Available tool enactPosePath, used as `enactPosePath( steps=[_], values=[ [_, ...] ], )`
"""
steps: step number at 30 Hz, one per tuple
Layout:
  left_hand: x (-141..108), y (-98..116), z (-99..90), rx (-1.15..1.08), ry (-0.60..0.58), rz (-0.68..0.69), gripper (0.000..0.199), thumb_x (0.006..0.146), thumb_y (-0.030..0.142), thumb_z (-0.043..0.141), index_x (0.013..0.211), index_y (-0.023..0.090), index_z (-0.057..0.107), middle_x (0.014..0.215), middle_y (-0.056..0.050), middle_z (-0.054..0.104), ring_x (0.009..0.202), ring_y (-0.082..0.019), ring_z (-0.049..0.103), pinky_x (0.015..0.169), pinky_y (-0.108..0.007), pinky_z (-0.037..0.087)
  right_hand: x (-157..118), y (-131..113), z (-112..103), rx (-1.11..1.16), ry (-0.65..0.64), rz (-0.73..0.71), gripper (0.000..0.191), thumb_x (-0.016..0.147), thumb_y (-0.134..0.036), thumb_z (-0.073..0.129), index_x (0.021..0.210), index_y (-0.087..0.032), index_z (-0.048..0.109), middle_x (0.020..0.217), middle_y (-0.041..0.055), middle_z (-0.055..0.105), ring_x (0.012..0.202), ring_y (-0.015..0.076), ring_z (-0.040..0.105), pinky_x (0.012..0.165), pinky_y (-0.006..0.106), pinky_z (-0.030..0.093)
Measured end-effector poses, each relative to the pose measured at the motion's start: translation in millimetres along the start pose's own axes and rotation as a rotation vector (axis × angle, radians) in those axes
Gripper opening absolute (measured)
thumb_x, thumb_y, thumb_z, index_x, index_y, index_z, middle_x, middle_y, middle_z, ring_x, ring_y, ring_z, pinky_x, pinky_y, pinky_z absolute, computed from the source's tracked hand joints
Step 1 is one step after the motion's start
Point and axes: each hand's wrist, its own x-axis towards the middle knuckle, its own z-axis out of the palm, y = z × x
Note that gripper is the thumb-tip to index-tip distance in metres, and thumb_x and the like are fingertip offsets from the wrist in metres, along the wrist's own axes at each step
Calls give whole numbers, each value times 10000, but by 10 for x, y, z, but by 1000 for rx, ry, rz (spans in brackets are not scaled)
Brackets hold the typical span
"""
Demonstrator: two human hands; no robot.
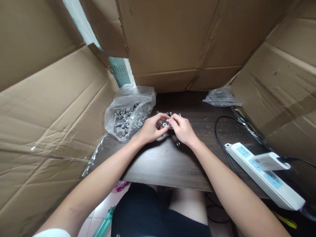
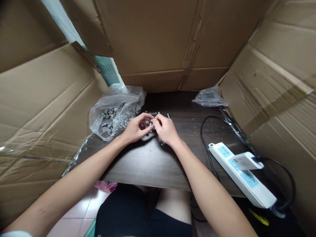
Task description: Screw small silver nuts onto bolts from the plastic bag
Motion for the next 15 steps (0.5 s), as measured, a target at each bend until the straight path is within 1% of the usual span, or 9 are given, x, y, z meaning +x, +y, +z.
enactPosePath(
  steps=[2,5,7,8,10,11,12,13,15],
  values=[
    [-11,5,-20,86,-25,46,279,903,281,679,1168,199,653,992,-24,719,658,-100,622,673,-234,508,-9,-3,9,25,-17,-6,307,942,-435,468,728,-220,509,646,-6,515,634,169,471,626,298,349],
    [-2,40,-131,239,-4,97,210,963,340,620,1101,200,693,948,-23,733,684,-109,633,672,-230,489,-22,8,19,84,-47,-18,345,974,-476,460,776,-211,560,667,-5,515,636,163,468,621,297,352],
    [20,98,-289,403,68,82,220,953,381,632,1036,194,712,865,-17,728,673,-120,631,664,-242,468,-27,24,20,138,-35,-5,363,986,-509,453,795,-216,551,659,-17,472,600,151,438,589,292,338],
    [33,136,-392,498,131,36,226,945,398,634,982,192,720,810,-14,715,676,-133,634,665,-253,459,-27,32,19,155,-20,0,363,990,-514,449,808,-217,551,665,-19,463,591,147,430,579,290,335],
    [55,208,-622,677,287,-174,262,930,436,630,881,196,724,716,-18,688,679,-169,643,658,-278,444,-24,48,17,166,4,4,364,1001,-517,440,822,-220,554,673,-19,457,586,144,424,572,288,334],
    [63,233,-735,751,340,-303,277,920,459,632,884,205,733,734,-29,703,711,-195,661,671,-292,450,-22,55,16,167,13,3,365,1005,-515,435,826,-221,555,673,-19,456,587,144,422,571,287,334],
    [68,245,-839,811,367,-431,285,906,478,638,882,214,745,776,-43,726,761,-226,682,692,-307,462,-19,62,16,168,20,2,366,1008,-514,432,826,-222,555,671,-20,453,587,144,419,569,286,332],
    [71,245,-926,856,355,-544,292,892,488,644,881,219,754,824,-62,747,827,-261,701,719,-324,477,-16,69,17,170,26,0,366,1009,-514,431,825,-223,554,669,-21,449,587,144,416,567,286,329],
    [72,211,-1041,906,322,-694,317,887,510,628,928,230,773,959,-99,775,971,-326,709,779,-366,501,-10,77,20,167,35,-2,368,1010,-516,432,819,-225,550,661,-24,438,591,144,409,568,285,322]
  ],
)
